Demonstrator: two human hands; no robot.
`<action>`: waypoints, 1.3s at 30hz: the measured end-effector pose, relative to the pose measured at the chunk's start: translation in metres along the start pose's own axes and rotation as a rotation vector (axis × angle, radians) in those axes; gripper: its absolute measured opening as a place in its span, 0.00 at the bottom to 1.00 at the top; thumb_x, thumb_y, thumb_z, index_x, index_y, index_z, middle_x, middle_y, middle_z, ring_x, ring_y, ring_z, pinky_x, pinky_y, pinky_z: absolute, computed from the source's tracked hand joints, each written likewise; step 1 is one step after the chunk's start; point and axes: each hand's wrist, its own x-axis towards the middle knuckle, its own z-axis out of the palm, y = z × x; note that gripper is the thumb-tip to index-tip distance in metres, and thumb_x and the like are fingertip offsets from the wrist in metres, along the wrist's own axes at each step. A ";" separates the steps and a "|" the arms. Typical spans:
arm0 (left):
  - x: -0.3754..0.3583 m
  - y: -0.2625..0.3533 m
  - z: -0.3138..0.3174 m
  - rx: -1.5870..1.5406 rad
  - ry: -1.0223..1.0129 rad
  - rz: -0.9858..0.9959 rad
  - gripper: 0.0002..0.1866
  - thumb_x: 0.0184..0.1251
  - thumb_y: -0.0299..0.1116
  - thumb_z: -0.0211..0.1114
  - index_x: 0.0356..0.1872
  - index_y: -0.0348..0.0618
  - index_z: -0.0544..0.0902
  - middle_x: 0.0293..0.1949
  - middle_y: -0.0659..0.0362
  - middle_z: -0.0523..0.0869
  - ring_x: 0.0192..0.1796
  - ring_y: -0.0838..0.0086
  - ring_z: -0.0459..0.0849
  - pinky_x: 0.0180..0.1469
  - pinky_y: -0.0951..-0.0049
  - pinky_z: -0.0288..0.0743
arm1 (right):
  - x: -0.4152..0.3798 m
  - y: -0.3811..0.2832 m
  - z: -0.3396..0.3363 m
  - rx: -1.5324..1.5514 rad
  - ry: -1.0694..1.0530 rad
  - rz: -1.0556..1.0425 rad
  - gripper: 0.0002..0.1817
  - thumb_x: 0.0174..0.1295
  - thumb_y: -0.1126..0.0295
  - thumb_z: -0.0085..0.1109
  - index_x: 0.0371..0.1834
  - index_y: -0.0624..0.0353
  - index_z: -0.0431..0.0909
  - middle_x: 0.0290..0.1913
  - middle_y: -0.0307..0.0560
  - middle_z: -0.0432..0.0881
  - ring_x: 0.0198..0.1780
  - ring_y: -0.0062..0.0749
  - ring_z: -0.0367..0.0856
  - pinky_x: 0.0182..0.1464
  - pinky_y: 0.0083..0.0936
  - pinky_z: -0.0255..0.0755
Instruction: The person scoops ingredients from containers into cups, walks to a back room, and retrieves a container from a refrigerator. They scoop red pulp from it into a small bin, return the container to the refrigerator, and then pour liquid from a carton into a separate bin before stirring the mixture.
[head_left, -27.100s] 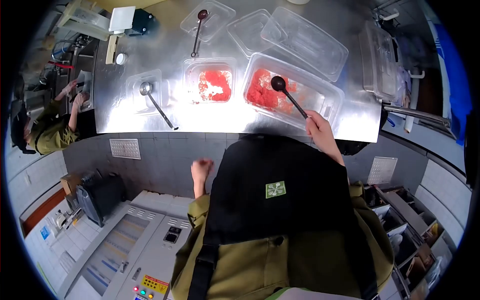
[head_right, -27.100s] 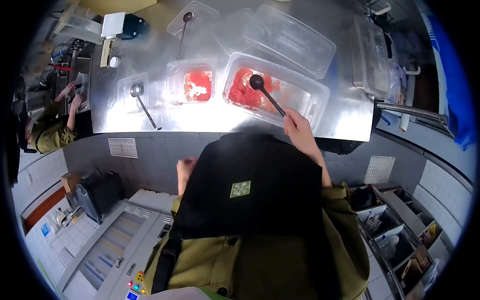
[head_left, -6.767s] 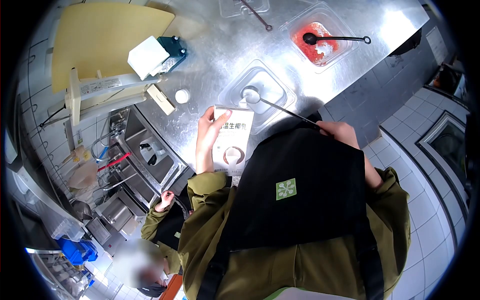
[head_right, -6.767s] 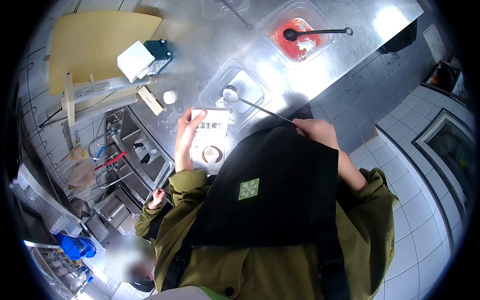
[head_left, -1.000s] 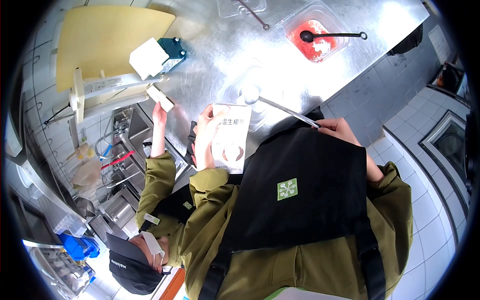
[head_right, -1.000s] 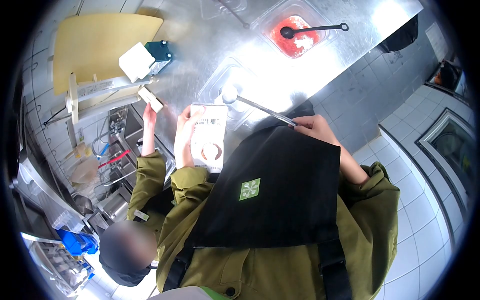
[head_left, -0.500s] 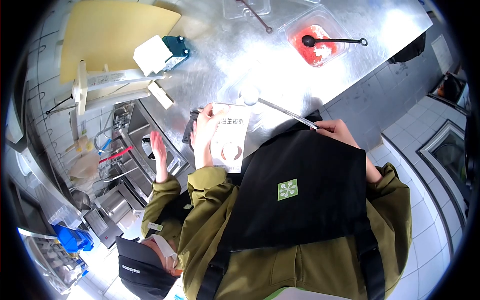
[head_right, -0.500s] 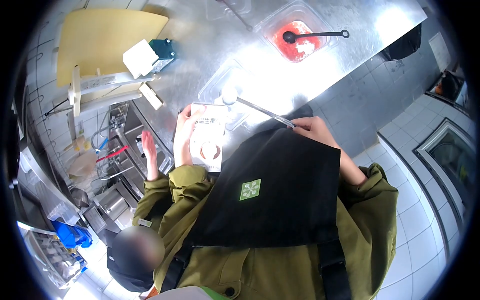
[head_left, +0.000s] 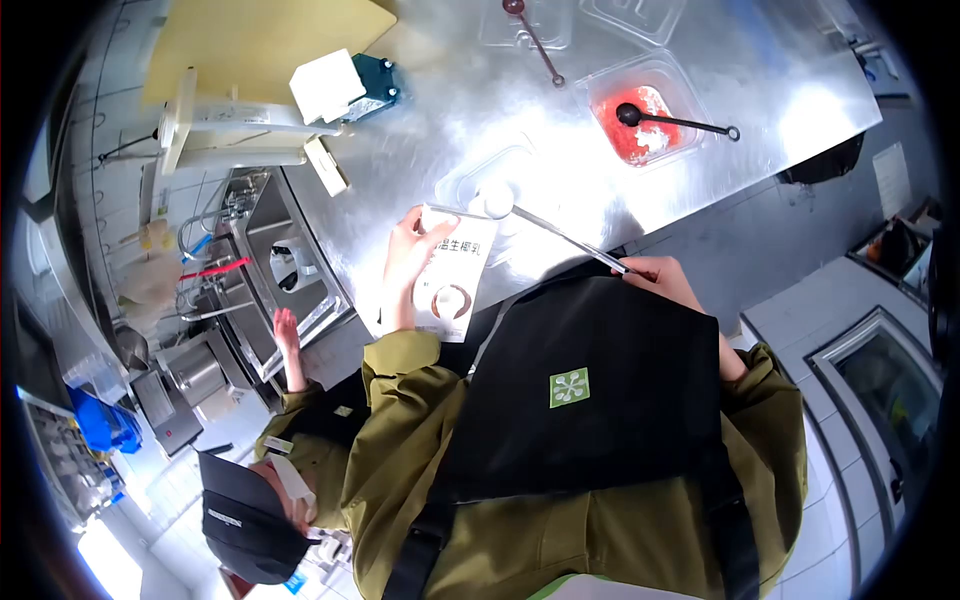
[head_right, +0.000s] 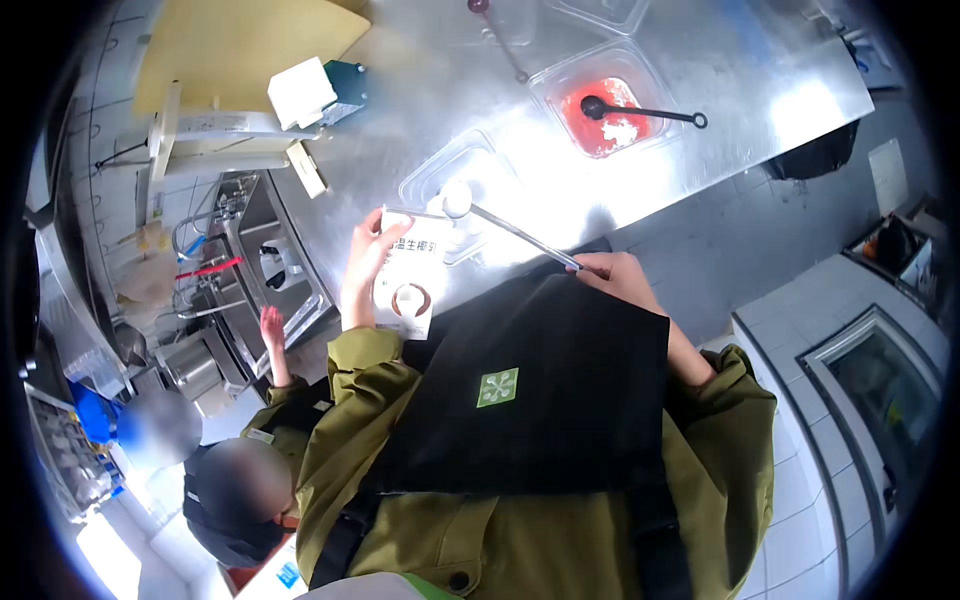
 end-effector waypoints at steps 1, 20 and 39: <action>-0.002 0.005 0.002 -0.012 0.017 0.002 0.21 0.49 0.39 0.70 0.38 0.33 0.78 0.29 0.56 0.83 0.30 0.78 0.80 0.33 0.78 0.73 | 0.001 -0.001 -0.002 -0.017 -0.011 -0.012 0.07 0.58 0.75 0.52 0.36 0.68 0.75 0.20 0.41 0.71 0.25 0.16 0.66 0.28 0.17 0.63; -0.077 -0.062 0.021 -0.268 0.341 0.467 0.37 0.41 0.45 0.73 0.50 0.32 0.71 0.44 0.54 0.76 0.48 0.70 0.75 0.50 0.71 0.68 | 0.041 -0.049 -0.025 -1.346 0.013 -0.877 0.18 0.46 0.76 0.52 0.43 0.62 0.77 0.24 0.41 0.73 0.22 0.32 0.74 0.27 0.26 0.68; -0.074 -0.035 0.012 -0.269 0.290 0.141 0.21 0.49 0.36 0.71 0.41 0.31 0.78 0.31 0.53 0.84 0.34 0.76 0.82 0.38 0.76 0.75 | 0.034 -0.014 -0.023 -0.280 -0.167 0.066 0.10 0.57 0.76 0.53 0.40 0.63 0.81 0.19 0.30 0.69 0.22 0.11 0.62 0.24 0.12 0.56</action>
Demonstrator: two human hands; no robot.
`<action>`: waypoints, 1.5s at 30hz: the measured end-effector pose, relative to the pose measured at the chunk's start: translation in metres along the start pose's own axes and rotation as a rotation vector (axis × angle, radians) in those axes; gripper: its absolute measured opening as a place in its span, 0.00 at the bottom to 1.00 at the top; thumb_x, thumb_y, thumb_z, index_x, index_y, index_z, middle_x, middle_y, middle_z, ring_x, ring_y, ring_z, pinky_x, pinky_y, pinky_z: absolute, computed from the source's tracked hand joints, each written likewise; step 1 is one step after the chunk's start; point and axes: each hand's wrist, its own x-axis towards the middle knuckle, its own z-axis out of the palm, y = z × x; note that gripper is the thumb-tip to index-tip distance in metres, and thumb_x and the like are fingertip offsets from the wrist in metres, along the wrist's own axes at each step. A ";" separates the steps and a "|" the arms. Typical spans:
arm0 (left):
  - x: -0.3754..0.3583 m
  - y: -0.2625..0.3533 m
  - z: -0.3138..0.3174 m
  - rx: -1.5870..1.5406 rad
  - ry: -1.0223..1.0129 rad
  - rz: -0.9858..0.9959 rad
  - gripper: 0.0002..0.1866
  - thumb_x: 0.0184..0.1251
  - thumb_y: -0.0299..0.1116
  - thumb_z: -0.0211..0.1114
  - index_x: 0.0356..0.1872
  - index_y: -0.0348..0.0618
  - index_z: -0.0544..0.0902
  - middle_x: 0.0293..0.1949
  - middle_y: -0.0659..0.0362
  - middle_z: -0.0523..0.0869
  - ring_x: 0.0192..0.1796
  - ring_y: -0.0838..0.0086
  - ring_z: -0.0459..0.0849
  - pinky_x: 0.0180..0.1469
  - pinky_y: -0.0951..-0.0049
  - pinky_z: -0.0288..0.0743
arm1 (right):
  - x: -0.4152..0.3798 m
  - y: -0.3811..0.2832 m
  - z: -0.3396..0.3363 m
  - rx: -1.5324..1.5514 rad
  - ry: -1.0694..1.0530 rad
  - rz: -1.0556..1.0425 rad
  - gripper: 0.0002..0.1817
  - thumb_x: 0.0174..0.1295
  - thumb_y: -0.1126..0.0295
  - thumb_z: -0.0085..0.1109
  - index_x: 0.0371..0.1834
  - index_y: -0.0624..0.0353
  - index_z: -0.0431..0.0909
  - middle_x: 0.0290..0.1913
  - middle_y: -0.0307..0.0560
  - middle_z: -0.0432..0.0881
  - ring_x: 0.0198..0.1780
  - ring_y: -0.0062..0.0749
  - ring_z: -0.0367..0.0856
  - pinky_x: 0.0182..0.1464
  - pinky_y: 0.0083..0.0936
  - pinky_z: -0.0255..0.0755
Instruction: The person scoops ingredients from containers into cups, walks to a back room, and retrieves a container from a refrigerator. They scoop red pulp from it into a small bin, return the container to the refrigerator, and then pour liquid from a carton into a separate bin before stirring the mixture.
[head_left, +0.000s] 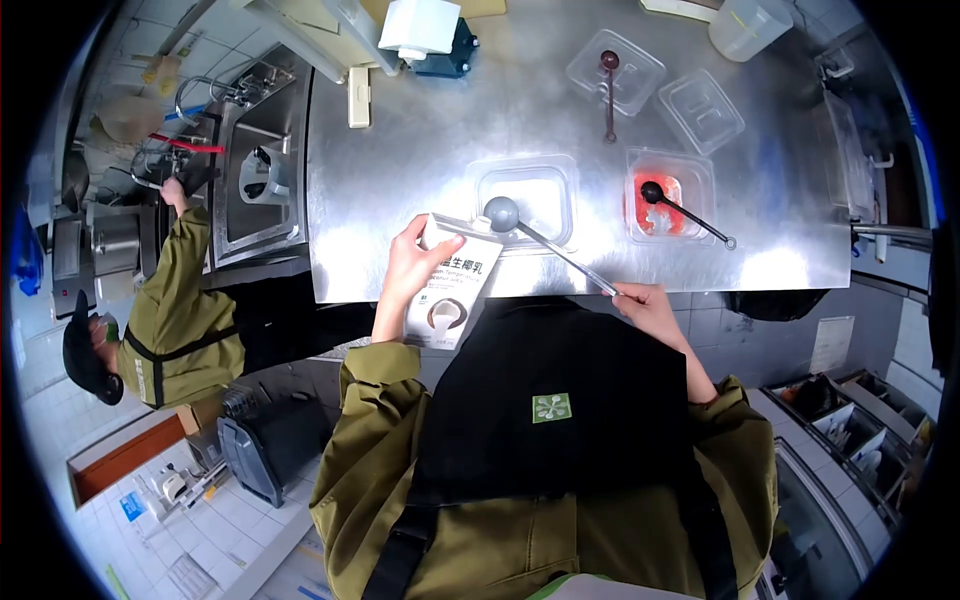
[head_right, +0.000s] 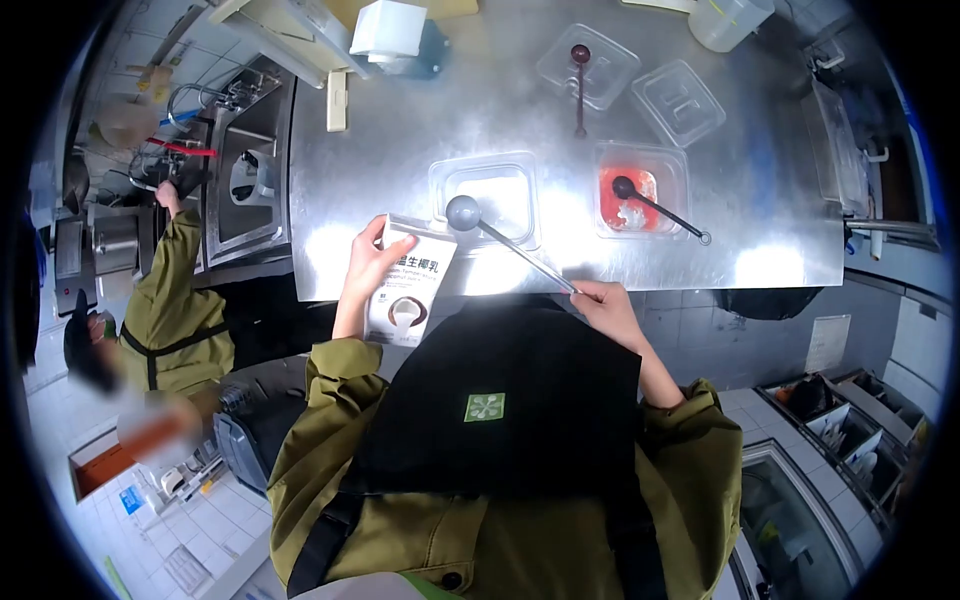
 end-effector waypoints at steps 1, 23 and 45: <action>0.004 -0.002 -0.002 0.028 -0.017 -0.026 0.21 0.49 0.37 0.71 0.41 0.31 0.78 0.31 0.53 0.84 0.33 0.76 0.83 0.37 0.76 0.75 | -0.003 -0.003 0.002 0.053 -0.021 0.017 0.10 0.57 0.76 0.54 0.40 0.64 0.81 0.19 0.30 0.70 0.22 0.10 0.62 0.24 0.12 0.56; 0.038 0.022 0.010 0.306 -0.156 -0.195 0.24 0.44 0.48 0.72 0.27 0.32 0.79 0.22 0.50 0.83 0.26 0.72 0.84 0.29 0.77 0.74 | -0.010 0.011 0.015 0.053 0.009 -0.115 0.09 0.57 0.73 0.55 0.38 0.66 0.80 0.18 0.31 0.70 0.22 0.09 0.63 0.23 0.11 0.56; 0.047 0.023 0.006 0.399 -0.215 -0.188 0.29 0.43 0.52 0.71 0.32 0.30 0.79 0.25 0.49 0.84 0.28 0.69 0.85 0.32 0.77 0.76 | -0.016 0.016 0.028 0.082 0.084 -0.117 0.09 0.56 0.75 0.56 0.39 0.66 0.80 0.22 0.32 0.74 0.26 0.10 0.68 0.27 0.10 0.61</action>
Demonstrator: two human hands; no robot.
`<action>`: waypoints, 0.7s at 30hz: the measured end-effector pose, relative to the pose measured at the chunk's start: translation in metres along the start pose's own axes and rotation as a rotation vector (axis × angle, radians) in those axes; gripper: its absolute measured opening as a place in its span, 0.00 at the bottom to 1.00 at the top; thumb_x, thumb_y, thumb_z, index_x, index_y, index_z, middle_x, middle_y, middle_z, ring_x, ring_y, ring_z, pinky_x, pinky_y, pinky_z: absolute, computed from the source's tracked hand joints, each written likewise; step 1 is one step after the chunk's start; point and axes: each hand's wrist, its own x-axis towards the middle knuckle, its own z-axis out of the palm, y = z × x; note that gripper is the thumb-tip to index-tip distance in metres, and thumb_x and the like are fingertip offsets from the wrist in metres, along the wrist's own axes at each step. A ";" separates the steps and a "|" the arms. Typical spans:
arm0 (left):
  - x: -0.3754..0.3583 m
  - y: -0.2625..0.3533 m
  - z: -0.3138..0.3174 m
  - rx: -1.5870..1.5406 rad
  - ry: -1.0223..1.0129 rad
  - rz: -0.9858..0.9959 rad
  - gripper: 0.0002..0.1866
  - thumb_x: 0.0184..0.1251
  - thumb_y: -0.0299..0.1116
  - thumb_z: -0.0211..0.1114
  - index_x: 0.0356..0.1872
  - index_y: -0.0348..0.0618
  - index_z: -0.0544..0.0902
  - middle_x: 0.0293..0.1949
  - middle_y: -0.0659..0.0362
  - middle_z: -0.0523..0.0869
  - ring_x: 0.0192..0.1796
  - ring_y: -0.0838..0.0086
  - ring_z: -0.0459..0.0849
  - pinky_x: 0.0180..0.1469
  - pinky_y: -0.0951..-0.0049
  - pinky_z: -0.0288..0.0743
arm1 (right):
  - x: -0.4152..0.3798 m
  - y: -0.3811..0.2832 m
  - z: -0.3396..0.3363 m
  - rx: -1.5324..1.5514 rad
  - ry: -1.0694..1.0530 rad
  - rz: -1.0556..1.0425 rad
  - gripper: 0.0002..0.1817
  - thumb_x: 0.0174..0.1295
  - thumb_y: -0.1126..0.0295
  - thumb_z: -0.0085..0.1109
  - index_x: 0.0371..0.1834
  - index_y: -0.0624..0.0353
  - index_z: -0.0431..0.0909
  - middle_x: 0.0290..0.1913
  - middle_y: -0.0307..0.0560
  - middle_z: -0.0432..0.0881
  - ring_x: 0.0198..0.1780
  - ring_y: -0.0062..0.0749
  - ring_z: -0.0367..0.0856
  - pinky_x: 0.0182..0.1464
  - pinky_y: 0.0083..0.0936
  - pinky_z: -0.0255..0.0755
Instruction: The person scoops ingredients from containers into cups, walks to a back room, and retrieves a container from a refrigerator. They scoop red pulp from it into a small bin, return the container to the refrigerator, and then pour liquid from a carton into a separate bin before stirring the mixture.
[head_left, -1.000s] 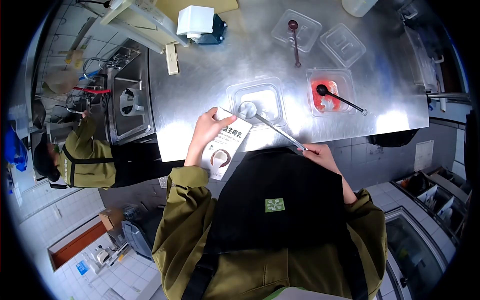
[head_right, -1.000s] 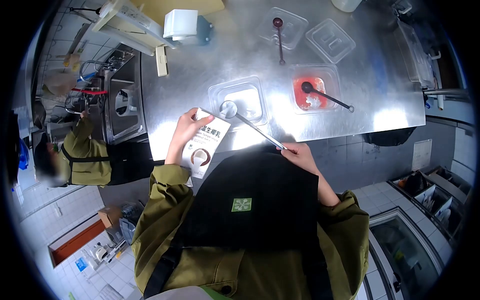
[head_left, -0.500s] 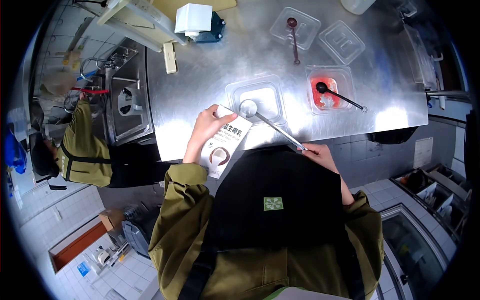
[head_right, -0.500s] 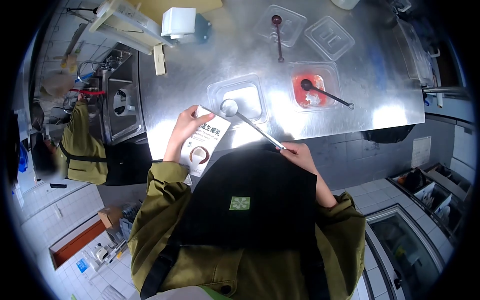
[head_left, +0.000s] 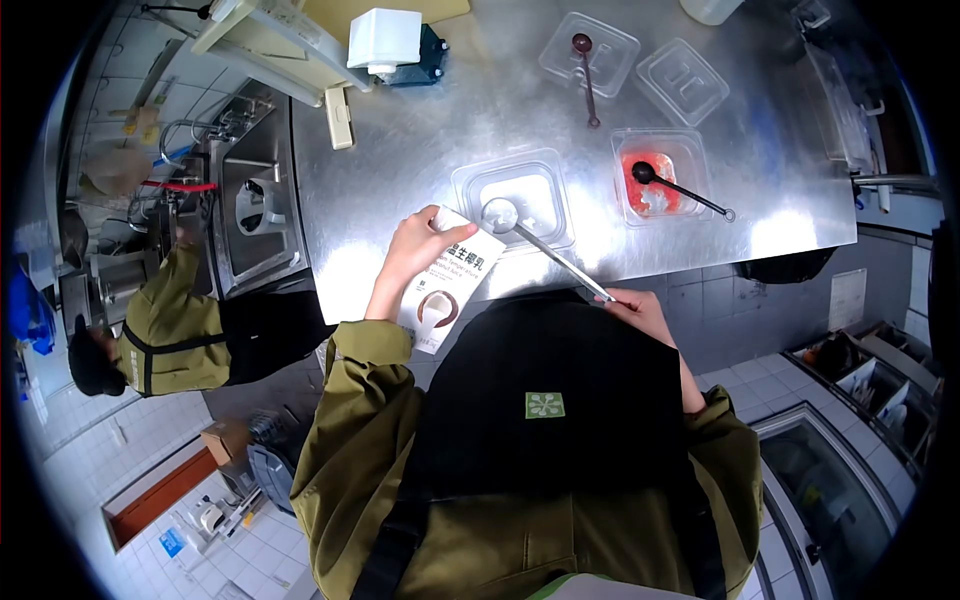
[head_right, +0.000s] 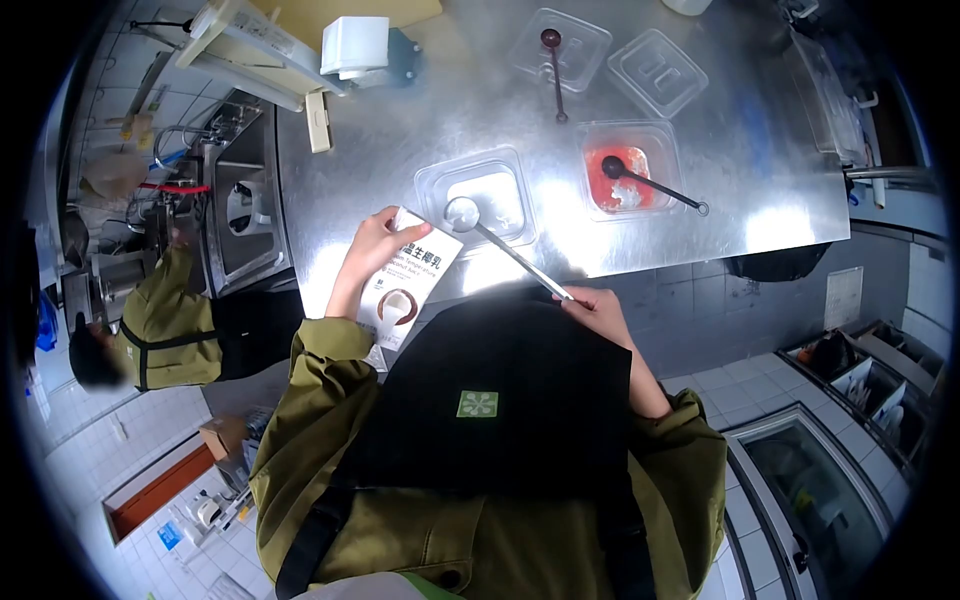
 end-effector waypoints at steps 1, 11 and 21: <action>0.001 0.000 0.000 0.001 -0.006 -0.002 0.29 0.43 0.52 0.71 0.32 0.30 0.79 0.25 0.49 0.84 0.28 0.69 0.85 0.32 0.77 0.76 | 0.000 0.000 0.000 -0.002 -0.001 0.005 0.09 0.56 0.75 0.56 0.39 0.66 0.80 0.22 0.32 0.75 0.26 0.10 0.68 0.28 0.10 0.61; 0.002 -0.001 -0.002 0.013 -0.003 0.028 0.28 0.44 0.50 0.71 0.32 0.31 0.79 0.25 0.49 0.84 0.28 0.70 0.85 0.32 0.77 0.76 | -0.004 -0.007 0.006 -0.358 0.089 -0.138 0.10 0.55 0.74 0.54 0.40 0.64 0.79 0.21 0.39 0.78 0.22 0.24 0.74 0.26 0.16 0.65; 0.004 -0.004 -0.002 -0.071 -0.002 0.071 0.23 0.45 0.47 0.72 0.27 0.33 0.78 0.24 0.51 0.84 0.27 0.72 0.84 0.31 0.77 0.75 | -0.004 -0.013 0.018 -0.581 0.315 -0.191 0.10 0.52 0.74 0.54 0.37 0.55 0.82 0.18 0.41 0.74 0.20 0.26 0.73 0.24 0.22 0.66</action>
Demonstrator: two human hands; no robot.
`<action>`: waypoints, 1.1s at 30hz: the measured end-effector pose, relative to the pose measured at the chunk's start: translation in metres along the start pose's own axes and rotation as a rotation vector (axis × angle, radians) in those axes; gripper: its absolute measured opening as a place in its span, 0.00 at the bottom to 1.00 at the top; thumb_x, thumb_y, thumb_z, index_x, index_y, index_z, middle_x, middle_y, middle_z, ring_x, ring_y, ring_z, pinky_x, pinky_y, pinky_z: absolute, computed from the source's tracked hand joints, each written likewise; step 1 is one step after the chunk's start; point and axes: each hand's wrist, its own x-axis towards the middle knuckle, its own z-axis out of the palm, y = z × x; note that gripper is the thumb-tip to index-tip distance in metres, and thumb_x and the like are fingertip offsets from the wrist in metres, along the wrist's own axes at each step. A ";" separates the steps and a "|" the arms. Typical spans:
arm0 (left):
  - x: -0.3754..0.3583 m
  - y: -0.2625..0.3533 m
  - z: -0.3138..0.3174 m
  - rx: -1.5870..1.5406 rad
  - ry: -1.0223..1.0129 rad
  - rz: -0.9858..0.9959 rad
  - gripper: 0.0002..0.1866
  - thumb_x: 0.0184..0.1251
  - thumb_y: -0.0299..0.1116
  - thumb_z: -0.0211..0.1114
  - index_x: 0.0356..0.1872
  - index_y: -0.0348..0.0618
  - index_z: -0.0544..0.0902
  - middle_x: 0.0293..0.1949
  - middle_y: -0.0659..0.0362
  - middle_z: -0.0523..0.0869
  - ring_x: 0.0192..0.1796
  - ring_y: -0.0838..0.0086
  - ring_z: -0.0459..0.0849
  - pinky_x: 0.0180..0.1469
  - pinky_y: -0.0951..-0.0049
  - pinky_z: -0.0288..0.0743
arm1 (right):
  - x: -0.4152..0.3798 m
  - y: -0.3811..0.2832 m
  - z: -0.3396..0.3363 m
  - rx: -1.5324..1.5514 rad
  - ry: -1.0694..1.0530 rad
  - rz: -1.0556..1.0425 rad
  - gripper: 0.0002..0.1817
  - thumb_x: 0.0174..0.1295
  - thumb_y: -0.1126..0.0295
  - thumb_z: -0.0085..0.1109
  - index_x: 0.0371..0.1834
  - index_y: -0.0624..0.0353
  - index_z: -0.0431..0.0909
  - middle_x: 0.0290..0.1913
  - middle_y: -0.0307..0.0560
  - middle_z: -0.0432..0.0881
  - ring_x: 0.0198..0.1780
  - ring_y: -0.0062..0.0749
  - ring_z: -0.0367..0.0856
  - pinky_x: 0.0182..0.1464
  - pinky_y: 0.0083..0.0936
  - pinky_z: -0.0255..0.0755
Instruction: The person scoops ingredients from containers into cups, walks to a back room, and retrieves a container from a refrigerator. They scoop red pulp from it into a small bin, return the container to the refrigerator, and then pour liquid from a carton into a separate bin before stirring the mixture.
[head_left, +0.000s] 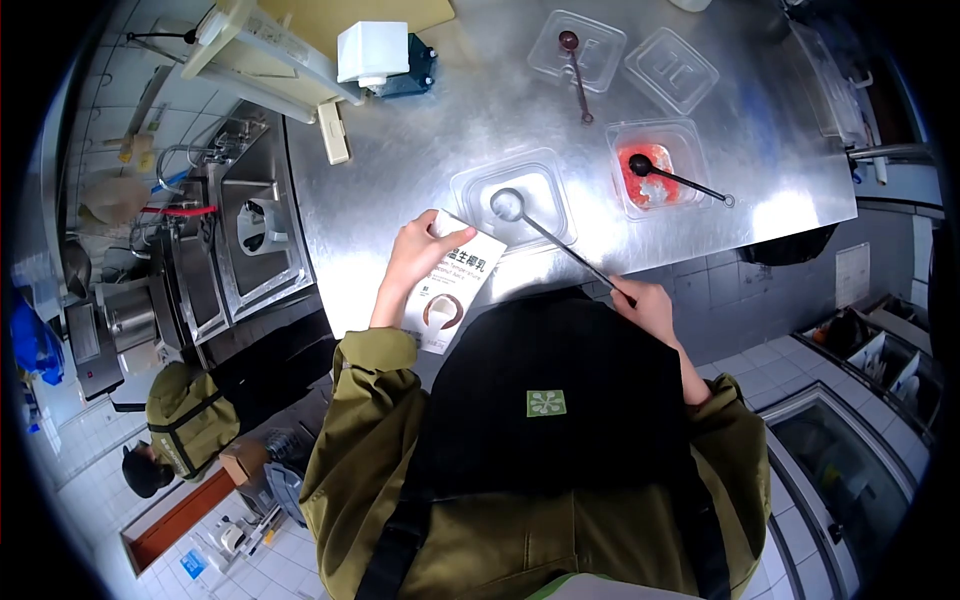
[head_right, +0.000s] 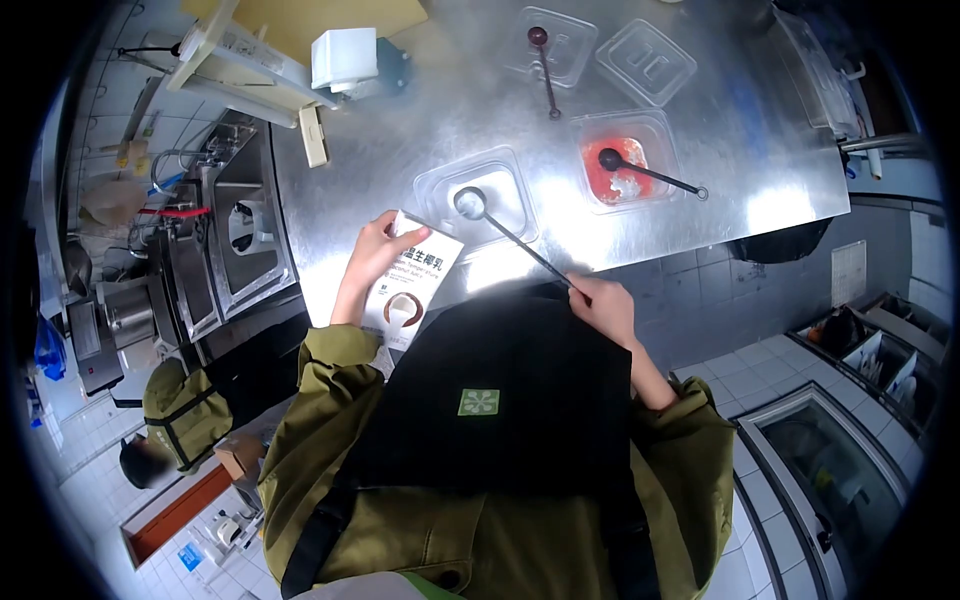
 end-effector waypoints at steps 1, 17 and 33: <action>0.001 -0.001 0.000 -0.001 0.001 0.005 0.23 0.45 0.47 0.72 0.28 0.33 0.78 0.24 0.51 0.84 0.27 0.72 0.84 0.31 0.77 0.75 | 0.002 0.014 0.002 0.167 -0.093 0.084 0.10 0.52 0.74 0.54 0.37 0.56 0.82 0.18 0.40 0.74 0.19 0.22 0.71 0.24 0.20 0.65; 0.004 0.004 0.000 0.019 -0.017 -0.011 0.25 0.45 0.48 0.72 0.28 0.32 0.79 0.24 0.50 0.84 0.27 0.72 0.84 0.31 0.77 0.75 | -0.003 0.016 0.006 0.775 -0.286 0.291 0.08 0.57 0.78 0.53 0.37 0.68 0.80 0.25 0.32 0.76 0.28 0.11 0.69 0.30 0.09 0.62; 0.001 -0.004 -0.001 -0.079 -0.015 0.084 0.21 0.47 0.41 0.72 0.34 0.33 0.79 0.27 0.52 0.84 0.31 0.73 0.84 0.34 0.77 0.75 | -0.006 0.011 0.004 0.604 -0.230 0.180 0.09 0.56 0.76 0.54 0.39 0.64 0.80 0.23 0.36 0.78 0.24 0.16 0.72 0.27 0.14 0.64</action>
